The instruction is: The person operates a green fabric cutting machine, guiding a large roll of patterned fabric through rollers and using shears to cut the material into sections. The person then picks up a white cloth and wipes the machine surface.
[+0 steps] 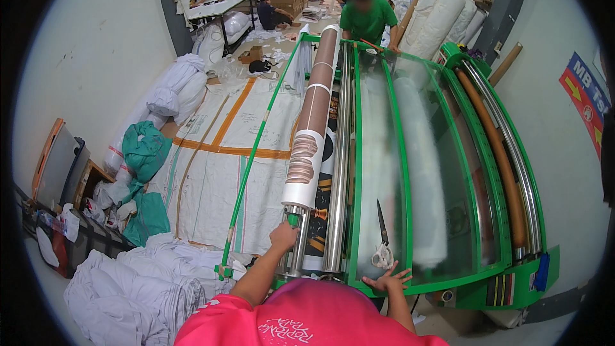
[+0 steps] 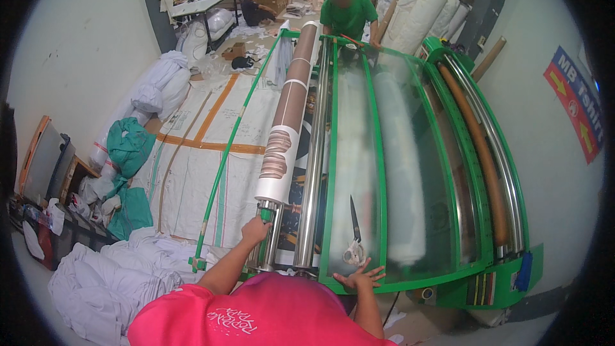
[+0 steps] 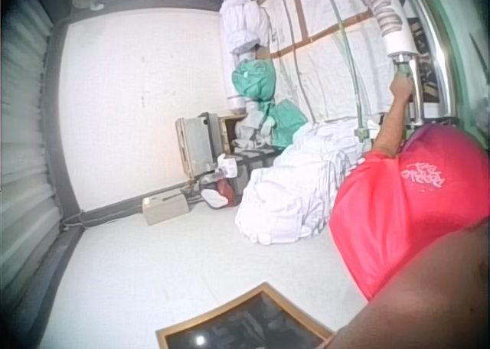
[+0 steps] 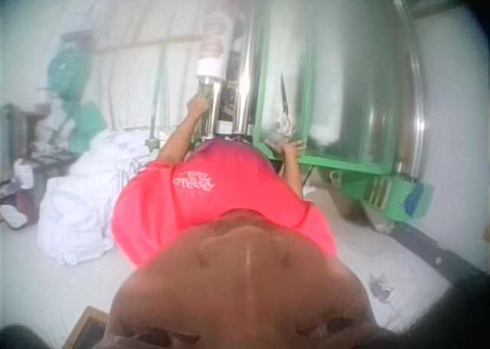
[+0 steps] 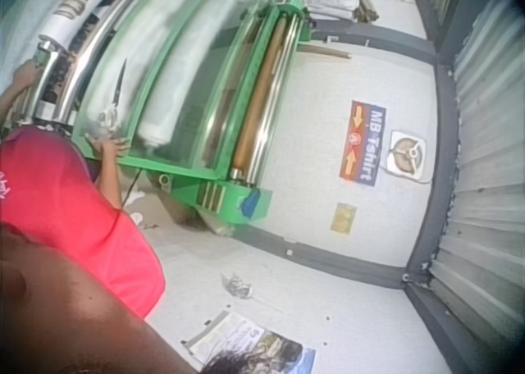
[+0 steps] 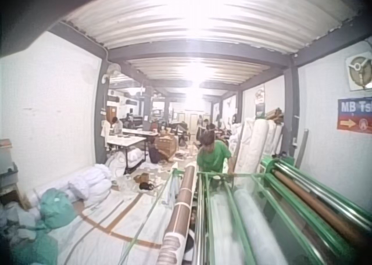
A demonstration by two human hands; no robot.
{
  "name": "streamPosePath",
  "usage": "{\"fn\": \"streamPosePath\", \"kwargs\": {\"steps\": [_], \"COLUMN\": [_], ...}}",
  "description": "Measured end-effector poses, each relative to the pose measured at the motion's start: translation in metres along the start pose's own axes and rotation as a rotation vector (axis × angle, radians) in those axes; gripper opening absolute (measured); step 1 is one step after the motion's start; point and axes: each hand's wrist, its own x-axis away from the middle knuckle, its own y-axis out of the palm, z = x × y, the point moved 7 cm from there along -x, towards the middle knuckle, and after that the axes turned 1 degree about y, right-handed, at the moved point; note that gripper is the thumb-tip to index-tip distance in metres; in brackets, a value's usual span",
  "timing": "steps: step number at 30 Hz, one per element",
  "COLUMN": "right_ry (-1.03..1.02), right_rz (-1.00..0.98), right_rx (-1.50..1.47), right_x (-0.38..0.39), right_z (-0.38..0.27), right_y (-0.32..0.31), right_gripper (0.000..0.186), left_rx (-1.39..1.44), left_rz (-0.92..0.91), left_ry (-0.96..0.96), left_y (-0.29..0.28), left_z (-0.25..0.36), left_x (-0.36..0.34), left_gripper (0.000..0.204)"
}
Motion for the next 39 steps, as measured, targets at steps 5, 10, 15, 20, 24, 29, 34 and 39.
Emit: {"fn": "streamPosePath", "kwargs": {"steps": [5,10,15,20,24,29,34,39], "right_ry": [0.007,0.004,0.008,0.009,-0.003,0.010,-0.010,0.015], "right_rz": [0.008,0.005,0.005,0.017,0.013,0.011,0.012,0.001], "right_rx": [0.001,-0.010,-0.027,-0.026,-0.025,-0.009,-0.008,0.004], "right_x": [-0.001,-0.002,-0.006,-0.009,-0.007,-0.007,-0.003,-0.011], "right_z": [0.001,0.001,0.001,0.002,0.002,0.003,0.002,0.003], "right_y": [0.002,0.002,0.005,0.005,0.006,0.002,0.002,0.004], "right_gripper": [0.182,0.182,0.183,0.184,0.184,0.183,0.183,0.183], "left_rx": [0.005,-0.025,-0.034,-0.048,-0.046,-0.057,-0.063,-0.059], "left_rz": [0.016,0.006,-0.007,0.000,-0.002,0.004,-0.016,-0.050], "left_ry": [0.016,0.031,0.010,-0.001,0.001,0.002,-0.012,-0.024], "left_y": [0.002,0.003,0.004,0.006,0.005,0.004,0.002,0.008], "left_z": [0.000,0.000,0.000,0.002,0.002,0.005,0.005,0.006], "left_x": [0.000,-0.002,-0.002,-0.002,0.000,0.001,0.003,0.001], "left_gripper": [0.061,0.061,0.061,0.061,0.061,0.062,0.063,0.065]}}
